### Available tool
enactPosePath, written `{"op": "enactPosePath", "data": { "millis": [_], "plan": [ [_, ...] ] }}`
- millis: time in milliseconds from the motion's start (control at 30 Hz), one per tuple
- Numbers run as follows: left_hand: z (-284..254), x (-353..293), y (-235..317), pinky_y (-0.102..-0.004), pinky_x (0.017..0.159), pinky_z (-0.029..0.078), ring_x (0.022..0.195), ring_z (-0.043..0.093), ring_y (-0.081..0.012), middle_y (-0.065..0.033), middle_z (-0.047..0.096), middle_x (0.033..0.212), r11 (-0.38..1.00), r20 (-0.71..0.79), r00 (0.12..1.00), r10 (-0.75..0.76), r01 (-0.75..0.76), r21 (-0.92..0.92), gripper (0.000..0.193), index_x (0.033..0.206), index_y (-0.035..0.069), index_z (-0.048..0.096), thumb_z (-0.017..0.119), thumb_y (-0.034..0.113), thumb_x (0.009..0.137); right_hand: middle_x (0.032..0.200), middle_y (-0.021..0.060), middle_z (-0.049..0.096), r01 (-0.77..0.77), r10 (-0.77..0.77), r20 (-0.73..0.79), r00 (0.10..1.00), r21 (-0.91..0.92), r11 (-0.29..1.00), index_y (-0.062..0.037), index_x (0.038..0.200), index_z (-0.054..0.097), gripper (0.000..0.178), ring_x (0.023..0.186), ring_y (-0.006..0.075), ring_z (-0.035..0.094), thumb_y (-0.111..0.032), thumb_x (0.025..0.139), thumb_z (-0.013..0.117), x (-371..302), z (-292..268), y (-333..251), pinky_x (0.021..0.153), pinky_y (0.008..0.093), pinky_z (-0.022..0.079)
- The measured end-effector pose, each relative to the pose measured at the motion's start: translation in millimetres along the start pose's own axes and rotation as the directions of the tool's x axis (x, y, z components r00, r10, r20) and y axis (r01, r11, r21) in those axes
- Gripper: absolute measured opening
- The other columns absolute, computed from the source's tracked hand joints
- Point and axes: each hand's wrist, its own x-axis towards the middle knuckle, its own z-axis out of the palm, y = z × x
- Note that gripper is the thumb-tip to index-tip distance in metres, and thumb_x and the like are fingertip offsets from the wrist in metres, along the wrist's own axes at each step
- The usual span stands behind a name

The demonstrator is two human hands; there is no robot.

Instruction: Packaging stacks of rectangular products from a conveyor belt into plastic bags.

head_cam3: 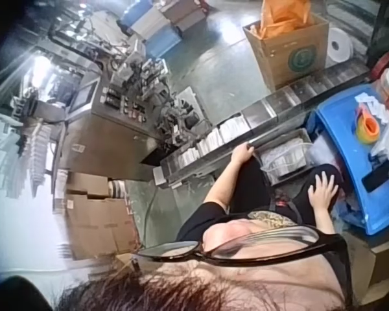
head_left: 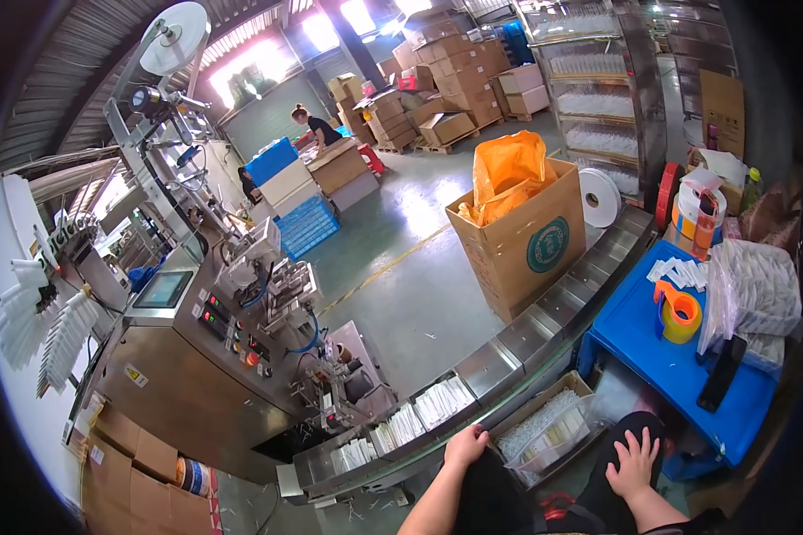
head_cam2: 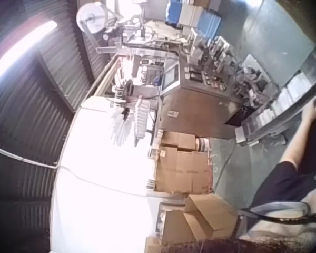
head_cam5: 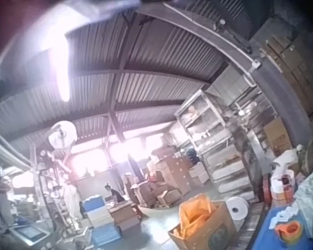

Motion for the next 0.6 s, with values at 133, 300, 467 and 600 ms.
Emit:
{"op": "enactPosePath", "data": {
  "millis": [133,300,467,600],
  "plan": [
    [-1.3,-1.3,2.5,-0.0349,0.082,0.047,0.094,0.061,-0.0264,-0.0102,0.065,0.098,1.0,0.006,1.0,0.001,-0.001,0.014,0.039,0.108,0.012,0.06,0.053,0.039,0.081,0.126,0.0136,0.041,-0.001,0.001,-0.003,1.0,0.005,1.0,-0.0069,0.103,0.06,0.045,0.128,0.0407,0.022,-0.024,0.062,0.065,-0.4,-0.8,0.6,0.103,0.0597,0.012],
    [-0.4,-1.1,1.9,-0.0352,0.081,0.047,0.094,0.061,-0.0266,-0.0104,0.065,0.099,1.0,0.002,1.0,-0.009,0.009,0.02,0.04,0.109,0.012,0.06,0.053,0.039,0.081,0.126,0.0136,0.041,-0.006,0.006,-0.003,1.0,0.018,1.0,-0.0068,0.102,0.061,0.044,0.128,0.0407,0.022,-0.024,0.062,0.065,-0.7,-1.2,1.2,0.103,0.0599,0.012],
    [1.2,-0.1,0.8,-0.0354,0.082,0.047,0.095,0.061,-0.0267,-0.0104,0.065,0.1,1.0,-0.002,1.0,-0.003,0.003,0.027,0.04,0.11,0.012,0.06,0.053,0.04,0.081,0.128,0.0136,0.04,-0.025,0.024,0.02,1.0,0.067,0.997,-0.0069,0.101,0.062,0.043,0.129,0.0411,0.019,-0.025,0.063,0.064,-1.6,1.2,4.0,0.103,0.0622,0.008],
    [0.4,-0.6,2.0,-0.0355,0.082,0.047,0.095,0.061,-0.0266,-0.0102,0.065,0.1,0.999,0.008,1.0,-0.012,0.011,0.035,0.041,0.11,0.012,0.06,0.053,0.04,0.081,0.128,0.0136,0.04,-0.02,0.019,0.012,1.0,0.063,0.998,-0.007,0.101,0.062,0.043,0.129,0.041,0.02,-0.025,0.062,0.064,-1.9,1.6,4.3,0.103,0.0621,0.008]
  ]
}}
